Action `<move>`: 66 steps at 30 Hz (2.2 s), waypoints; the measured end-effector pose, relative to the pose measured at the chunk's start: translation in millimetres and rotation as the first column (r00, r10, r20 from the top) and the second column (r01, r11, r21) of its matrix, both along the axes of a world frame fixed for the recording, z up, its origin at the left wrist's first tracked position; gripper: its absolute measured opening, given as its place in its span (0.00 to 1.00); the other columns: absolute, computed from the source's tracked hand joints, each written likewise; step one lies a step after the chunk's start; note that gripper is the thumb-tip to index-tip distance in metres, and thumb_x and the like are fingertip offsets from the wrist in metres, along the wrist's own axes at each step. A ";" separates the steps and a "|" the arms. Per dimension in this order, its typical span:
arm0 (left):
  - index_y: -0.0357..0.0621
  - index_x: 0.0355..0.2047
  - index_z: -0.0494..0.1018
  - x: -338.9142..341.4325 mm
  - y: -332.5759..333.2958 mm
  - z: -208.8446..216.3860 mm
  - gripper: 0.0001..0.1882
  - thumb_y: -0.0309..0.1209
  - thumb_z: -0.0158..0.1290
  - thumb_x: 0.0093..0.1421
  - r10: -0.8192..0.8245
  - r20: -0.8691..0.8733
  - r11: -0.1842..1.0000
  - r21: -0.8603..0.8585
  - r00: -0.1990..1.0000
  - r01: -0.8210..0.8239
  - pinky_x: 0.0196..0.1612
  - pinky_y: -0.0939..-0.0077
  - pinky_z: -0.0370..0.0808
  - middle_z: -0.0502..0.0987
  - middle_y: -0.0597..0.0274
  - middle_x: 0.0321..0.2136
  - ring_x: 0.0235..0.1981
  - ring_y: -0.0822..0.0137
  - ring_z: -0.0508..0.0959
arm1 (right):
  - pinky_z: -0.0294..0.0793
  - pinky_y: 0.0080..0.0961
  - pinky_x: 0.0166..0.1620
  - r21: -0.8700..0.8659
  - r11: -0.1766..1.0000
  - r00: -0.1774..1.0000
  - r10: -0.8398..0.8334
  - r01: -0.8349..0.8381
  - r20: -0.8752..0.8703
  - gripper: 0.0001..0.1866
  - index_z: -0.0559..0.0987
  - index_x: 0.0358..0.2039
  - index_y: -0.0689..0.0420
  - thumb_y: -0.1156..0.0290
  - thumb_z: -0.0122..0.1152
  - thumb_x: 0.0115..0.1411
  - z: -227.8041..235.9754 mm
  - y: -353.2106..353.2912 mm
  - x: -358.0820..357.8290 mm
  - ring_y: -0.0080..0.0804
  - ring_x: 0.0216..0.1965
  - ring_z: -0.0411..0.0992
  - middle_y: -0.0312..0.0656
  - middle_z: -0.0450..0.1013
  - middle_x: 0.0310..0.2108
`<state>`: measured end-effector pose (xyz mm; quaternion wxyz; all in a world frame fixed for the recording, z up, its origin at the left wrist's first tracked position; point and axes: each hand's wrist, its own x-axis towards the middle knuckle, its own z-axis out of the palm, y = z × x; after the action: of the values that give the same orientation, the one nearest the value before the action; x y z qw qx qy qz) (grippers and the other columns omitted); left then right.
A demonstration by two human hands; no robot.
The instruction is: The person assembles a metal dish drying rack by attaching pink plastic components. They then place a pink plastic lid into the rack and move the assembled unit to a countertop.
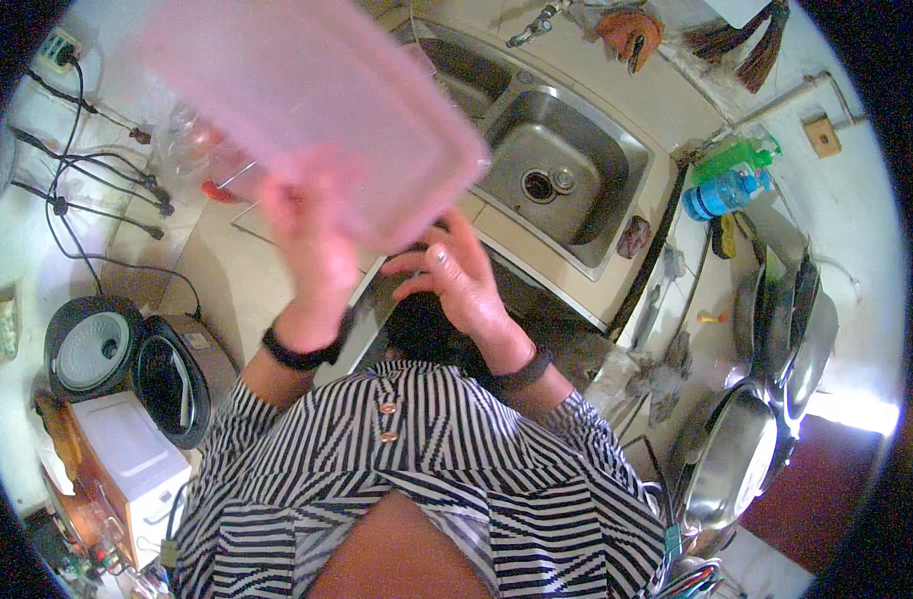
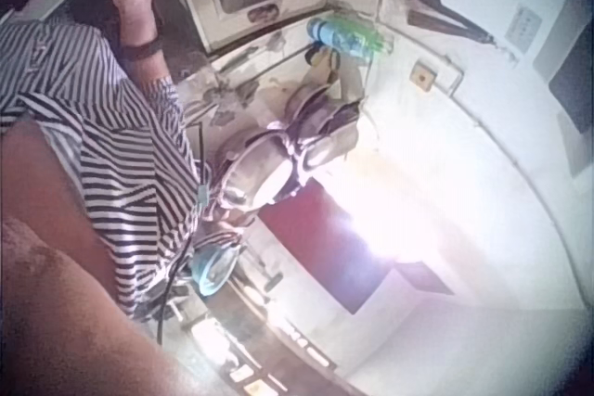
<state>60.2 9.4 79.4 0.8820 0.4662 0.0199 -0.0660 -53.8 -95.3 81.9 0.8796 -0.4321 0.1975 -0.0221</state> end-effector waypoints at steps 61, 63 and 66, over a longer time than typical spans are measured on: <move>0.37 0.28 0.64 71.9 119.3 -60.9 0.08 0.27 0.42 0.64 -0.328 -0.666 0.938 -0.311 0.670 0.150 0.57 0.44 0.65 0.74 0.45 0.34 0.48 0.47 0.71 | 0.67 0.17 0.23 -0.821 0.552 0.748 -0.603 0.142 -0.276 0.14 0.75 0.39 0.57 0.60 0.53 0.61 -61.1 -257.1 -123.8 0.19 0.22 0.68 0.32 0.71 0.24; 0.37 0.30 0.65 68.9 123.0 -56.0 0.08 0.29 0.44 0.64 -0.337 -0.671 0.940 -0.286 0.660 0.189 0.56 0.46 0.66 0.74 0.46 0.34 0.48 0.48 0.70 | 0.67 0.16 0.23 -0.805 0.582 0.699 -0.624 0.117 -0.350 0.13 0.75 0.38 0.57 0.61 0.53 0.61 -61.6 -251.9 -122.6 0.19 0.23 0.68 0.32 0.71 0.24; 0.37 0.33 0.67 62.8 140.6 -41.6 0.09 0.31 0.48 0.62 -0.326 -0.744 0.933 -0.157 0.583 0.323 0.50 0.55 0.73 0.74 0.48 0.32 0.41 0.52 0.75 | 0.66 0.16 0.23 -0.759 0.621 0.749 -0.595 0.196 -0.293 0.11 0.75 0.38 0.57 0.63 0.53 0.61 -62.3 -244.4 -119.3 0.19 0.23 0.69 0.32 0.71 0.24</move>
<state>123.0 150.0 37.8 0.7653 0.3888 0.3018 -0.4148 -173.1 -339.6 19.6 0.5376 -0.6567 0.4980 -0.1781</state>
